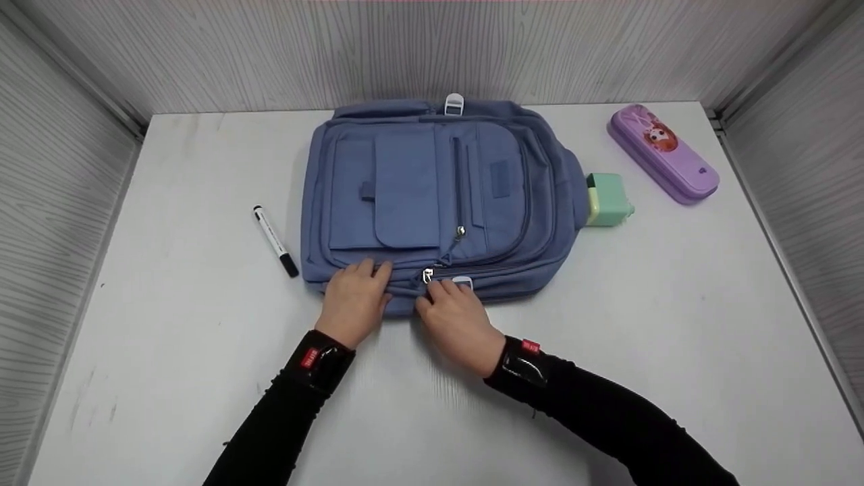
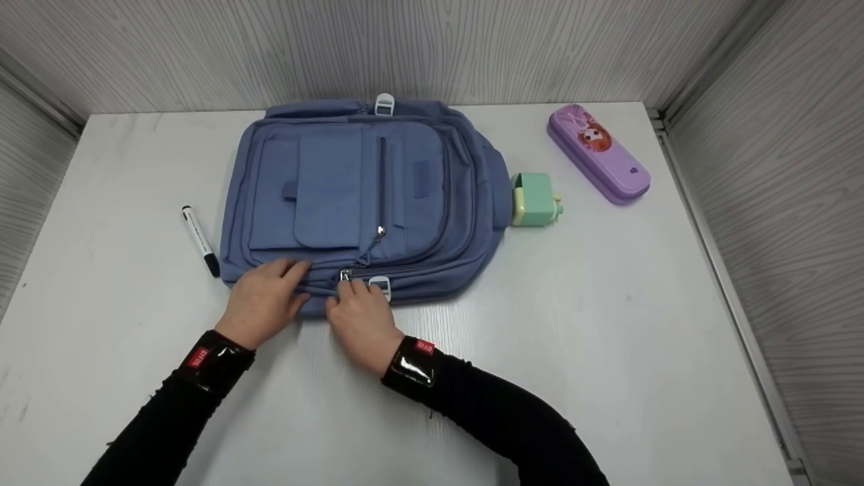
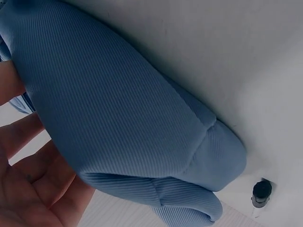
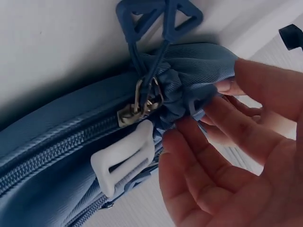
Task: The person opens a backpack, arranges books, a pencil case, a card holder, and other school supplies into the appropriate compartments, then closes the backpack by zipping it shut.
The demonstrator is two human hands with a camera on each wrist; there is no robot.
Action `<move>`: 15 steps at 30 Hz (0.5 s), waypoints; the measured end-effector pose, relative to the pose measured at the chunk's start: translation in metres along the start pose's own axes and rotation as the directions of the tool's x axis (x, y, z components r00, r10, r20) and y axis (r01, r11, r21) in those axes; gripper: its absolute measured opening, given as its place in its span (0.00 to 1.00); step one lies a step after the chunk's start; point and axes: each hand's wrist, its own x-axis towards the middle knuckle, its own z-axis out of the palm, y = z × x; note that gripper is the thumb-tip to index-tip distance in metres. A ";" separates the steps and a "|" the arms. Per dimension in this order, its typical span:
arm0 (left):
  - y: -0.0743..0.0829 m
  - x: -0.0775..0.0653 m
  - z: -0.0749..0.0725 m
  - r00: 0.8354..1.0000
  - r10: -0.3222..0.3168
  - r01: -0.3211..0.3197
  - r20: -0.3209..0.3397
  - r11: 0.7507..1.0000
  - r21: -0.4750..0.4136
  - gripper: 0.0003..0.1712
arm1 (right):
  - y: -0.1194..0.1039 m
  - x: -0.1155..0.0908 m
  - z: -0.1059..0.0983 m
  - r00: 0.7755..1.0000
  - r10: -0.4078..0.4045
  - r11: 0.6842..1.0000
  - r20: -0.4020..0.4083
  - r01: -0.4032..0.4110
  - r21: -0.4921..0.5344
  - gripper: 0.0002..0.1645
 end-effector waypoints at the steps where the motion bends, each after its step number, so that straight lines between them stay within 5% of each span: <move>1: 0.000 0.000 0.000 1.000 0.002 -0.002 -0.004 1.000 0.001 0.28 | 0.000 0.001 0.001 1.000 0.008 1.000 0.006 -0.008 -0.010 0.05; 10: 0.002 -0.001 -0.001 1.000 0.005 -0.005 -0.022 1.000 0.002 0.27 | 0.009 0.006 0.007 0.997 0.079 0.994 -0.023 -0.077 0.079 0.15; 15: 0.001 -0.001 0.000 1.000 0.006 -0.006 -0.021 1.000 0.011 0.25 | 0.019 0.003 0.004 0.982 0.167 0.978 -0.089 -0.153 0.139 0.09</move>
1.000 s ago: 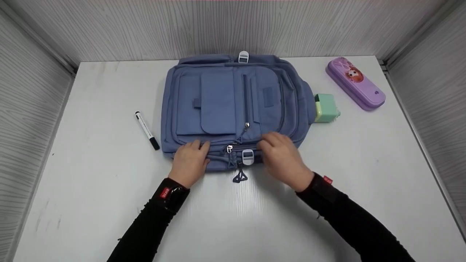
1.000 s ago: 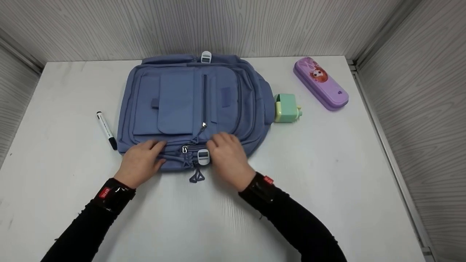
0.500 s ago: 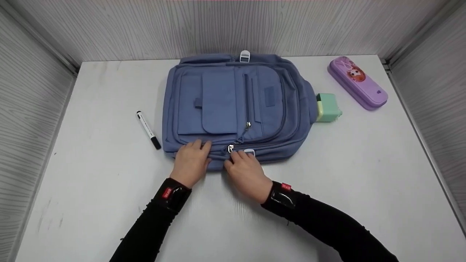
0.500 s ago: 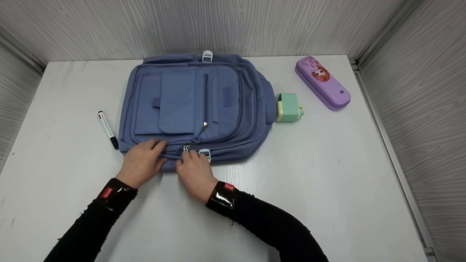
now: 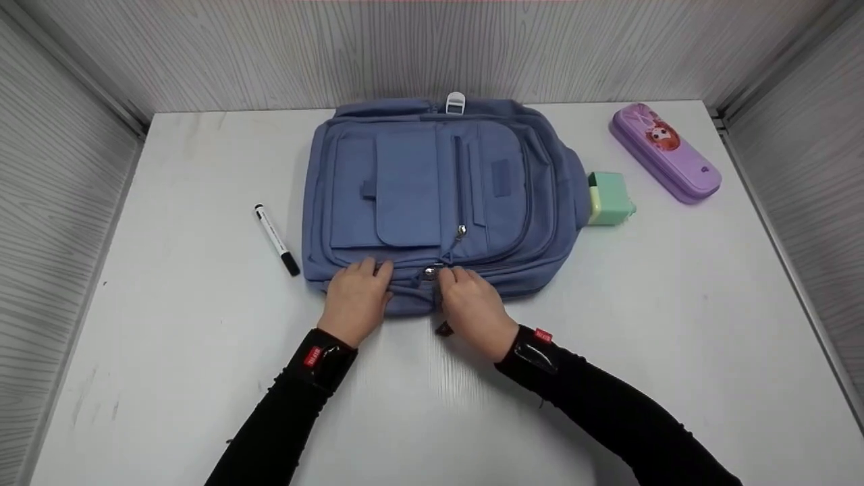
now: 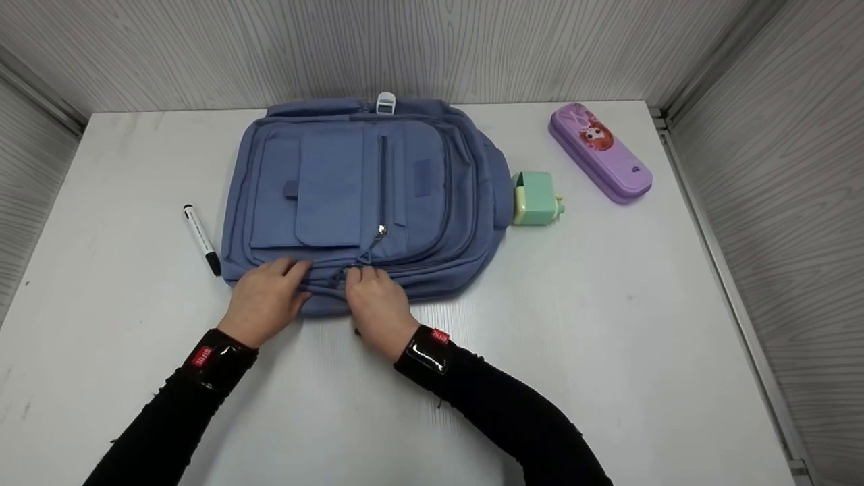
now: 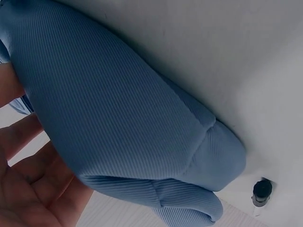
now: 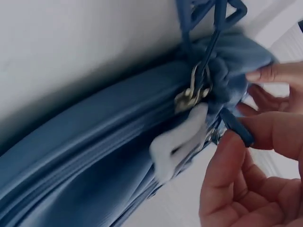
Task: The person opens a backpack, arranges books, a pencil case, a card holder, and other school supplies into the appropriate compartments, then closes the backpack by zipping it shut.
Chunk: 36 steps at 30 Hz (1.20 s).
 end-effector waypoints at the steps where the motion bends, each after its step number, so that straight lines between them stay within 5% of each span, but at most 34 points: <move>1: 0.000 0.000 0.000 1.000 0.000 0.000 0.002 1.000 0.001 0.25 | 0.002 0.000 -0.001 1.000 0.017 1.000 -0.010 -0.017 0.000 0.08; 8: -0.001 0.000 0.001 1.000 0.008 -0.008 -0.003 1.000 -0.001 0.22 | 0.015 -0.005 -0.009 0.992 0.126 0.991 0.008 -0.126 0.054 0.08; 22: -0.002 -0.001 0.006 0.999 0.021 -0.019 -0.048 0.999 0.032 0.21 | 0.061 -0.029 -0.027 0.986 0.169 0.971 -0.011 -0.165 0.172 0.05; 36: -0.001 -0.001 0.006 0.998 0.014 -0.012 -0.064 0.999 0.035 0.20 | 0.117 -0.045 -0.049 0.927 0.373 0.905 0.040 -0.373 0.204 0.05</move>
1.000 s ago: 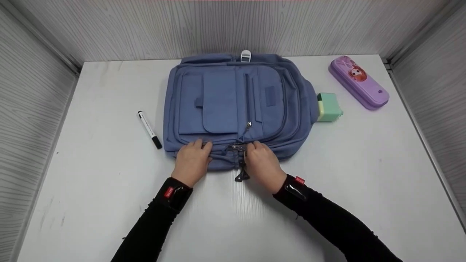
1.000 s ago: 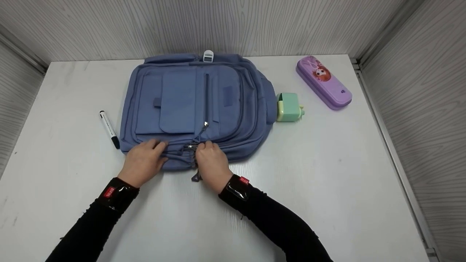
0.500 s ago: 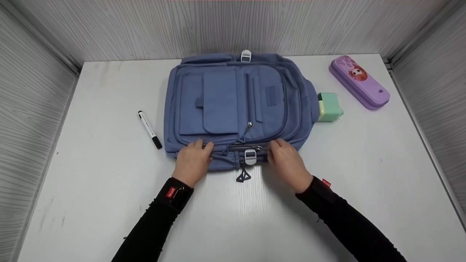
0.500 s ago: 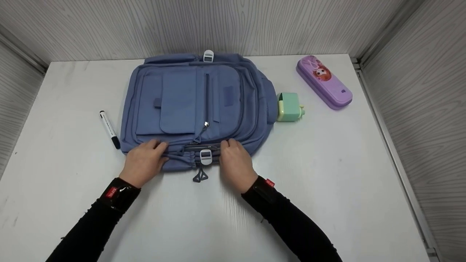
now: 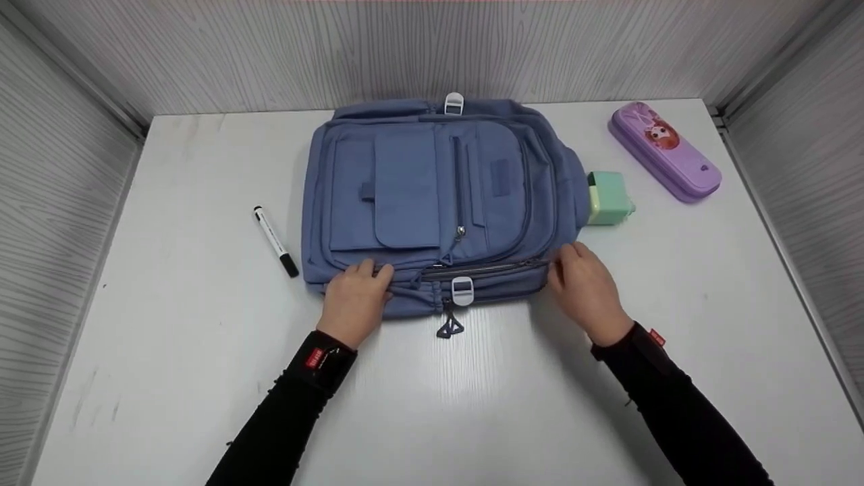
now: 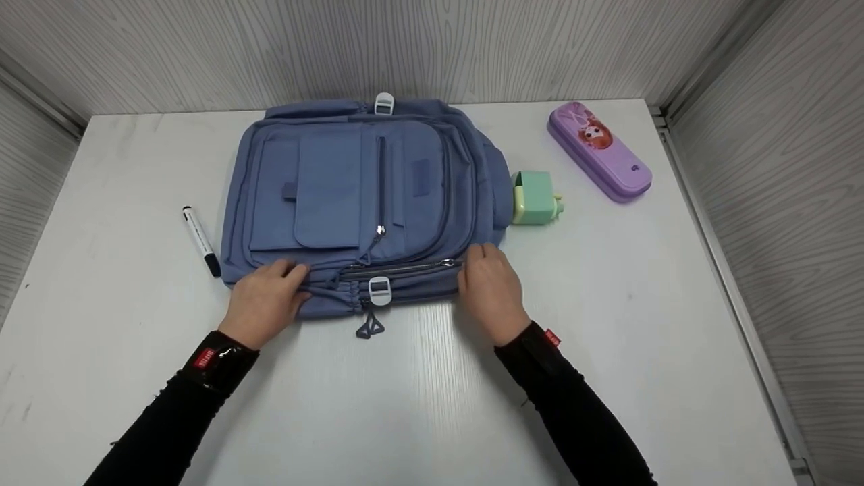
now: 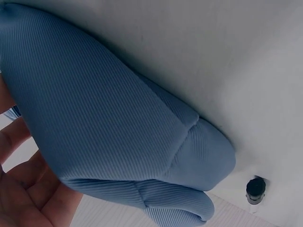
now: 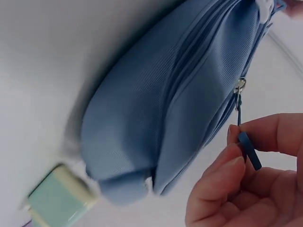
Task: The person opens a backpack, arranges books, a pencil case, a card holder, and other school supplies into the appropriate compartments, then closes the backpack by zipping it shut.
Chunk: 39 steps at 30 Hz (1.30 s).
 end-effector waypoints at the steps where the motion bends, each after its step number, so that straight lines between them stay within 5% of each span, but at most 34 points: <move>1: 0.000 0.000 0.000 1.000 0.000 0.000 0.000 1.000 -0.003 0.20 | 0.004 0.001 -0.003 1.000 0.008 1.000 -0.009 -0.008 -0.004 0.06; 15: 0.001 -0.001 0.000 1.000 0.000 0.000 0.002 1.000 -0.026 0.19 | 0.037 0.021 -0.013 0.990 0.076 0.997 -0.122 -0.079 -0.026 0.09; 23: 0.008 0.003 -0.007 0.998 -0.051 0.051 0.047 0.999 0.000 0.19 | 0.045 0.022 -0.009 0.994 0.059 0.998 -0.097 -0.056 0.035 0.08; 30: 0.055 0.022 -0.031 0.969 -0.131 0.109 0.208 0.987 0.117 0.16 | 0.045 0.022 -0.007 0.995 0.043 0.994 -0.092 -0.033 0.104 0.08; 34: 0.095 0.031 -0.032 0.984 -0.027 0.010 0.174 0.995 0.096 0.19 | 0.042 0.021 -0.006 0.996 0.054 0.990 -0.076 -0.043 0.137 0.09; 39: 0.133 0.041 -0.017 0.991 0.091 -0.103 0.101 0.988 0.118 0.20 | 0.041 0.022 -0.007 0.998 0.022 0.992 -0.062 -0.014 0.129 0.13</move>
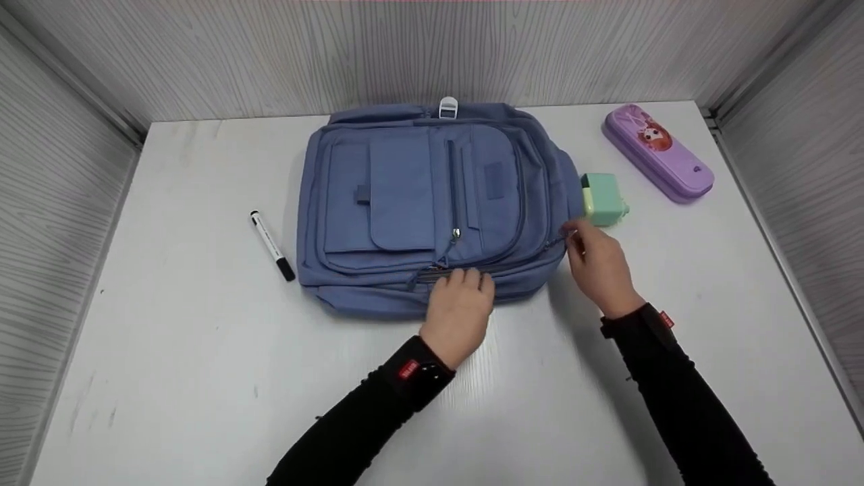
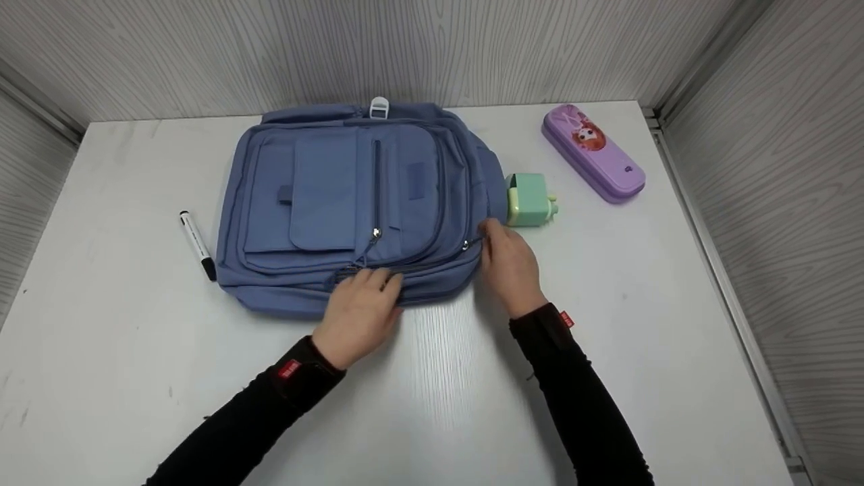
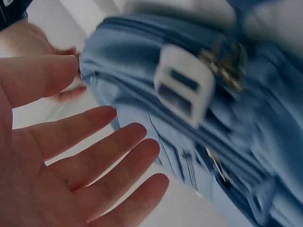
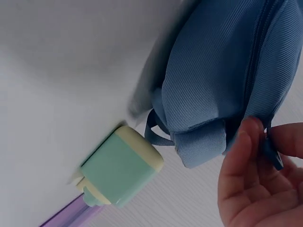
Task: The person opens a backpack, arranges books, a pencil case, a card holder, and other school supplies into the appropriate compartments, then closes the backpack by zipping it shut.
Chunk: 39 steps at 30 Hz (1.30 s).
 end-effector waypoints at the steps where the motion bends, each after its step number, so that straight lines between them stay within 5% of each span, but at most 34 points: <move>1: 0.005 0.003 0.003 1.000 0.006 -0.005 -0.012 1.000 0.014 0.21 | 0.000 0.001 0.000 1.000 -0.016 1.000 0.004 0.016 -0.014 0.13; 9: 0.017 0.019 0.027 0.989 -0.027 0.045 -0.149 0.991 0.125 0.15 | 0.006 0.013 -0.007 0.989 -0.101 0.979 0.109 0.119 -0.165 0.19; 15: 0.011 0.021 0.032 0.988 -0.022 0.036 -0.151 0.995 0.090 0.10 | 0.008 0.016 -0.009 0.983 -0.080 0.973 0.167 0.114 -0.203 0.20; 24: 0.006 0.022 0.039 0.997 -0.016 0.022 -0.075 0.996 0.084 0.05 | 0.007 0.014 -0.005 0.980 -0.056 0.962 0.191 0.105 -0.254 0.22; 34: -0.011 0.013 0.031 0.989 0.046 -0.047 0.142 0.999 0.004 0.13 | -0.004 -0.011 0.002 0.976 -0.148 0.925 0.160 0.194 -0.326 0.23; 39: -0.025 0.003 0.032 0.994 0.077 -0.074 0.080 0.996 -0.044 0.12 | -0.016 -0.032 0.006 0.966 -0.216 0.894 0.142 0.255 -0.370 0.20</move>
